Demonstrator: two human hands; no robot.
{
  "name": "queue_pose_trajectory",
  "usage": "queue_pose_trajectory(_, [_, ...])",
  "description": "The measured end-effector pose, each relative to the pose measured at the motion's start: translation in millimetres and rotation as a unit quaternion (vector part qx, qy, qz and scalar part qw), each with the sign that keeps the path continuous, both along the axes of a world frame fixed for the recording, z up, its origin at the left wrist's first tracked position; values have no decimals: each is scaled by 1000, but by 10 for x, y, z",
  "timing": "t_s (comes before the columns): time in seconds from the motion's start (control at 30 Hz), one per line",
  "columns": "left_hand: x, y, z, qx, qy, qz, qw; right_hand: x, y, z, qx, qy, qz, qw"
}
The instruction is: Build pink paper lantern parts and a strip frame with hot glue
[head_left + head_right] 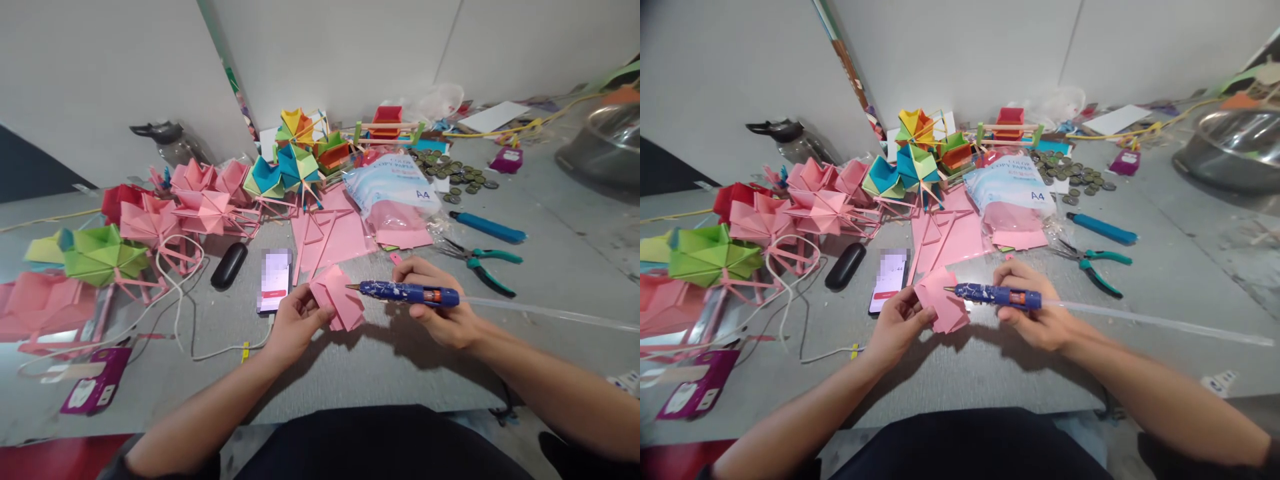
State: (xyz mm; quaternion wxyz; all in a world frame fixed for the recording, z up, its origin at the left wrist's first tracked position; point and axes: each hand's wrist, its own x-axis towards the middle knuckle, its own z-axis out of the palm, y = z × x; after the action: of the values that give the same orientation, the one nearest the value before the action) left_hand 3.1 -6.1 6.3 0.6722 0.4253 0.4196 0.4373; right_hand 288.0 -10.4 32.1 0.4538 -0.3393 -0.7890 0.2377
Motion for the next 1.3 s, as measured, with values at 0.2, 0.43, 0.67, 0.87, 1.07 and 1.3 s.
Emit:
queue_pose_trajectory(0.2, [6,-37,-29,22,13,-27,999,-8,-18,-55,8,-13,-21,1000])
queue_pose_trajectory(0.43, [-5,-57,-72,39,28,-20,999,-29,-39,-44,9,-27,-26,999])
queue_pose_trajectory(0.67, [-7,-54,-31,30,24,-8,999,7,-47,-49,2,-42,-15,999])
queue_pose_trajectory(0.87, [-28,-31,-16,40,25,14,999,41,-56,-50,0,-56,9,998])
queue_pose_trajectory(1.07, [-31,-3,-6,57,22,32,998,44,-51,-40,41,-94,33,994])
queue_pose_trajectory(1.3, [-34,26,-11,53,4,44,998,31,-27,-1,34,-30,101,994])
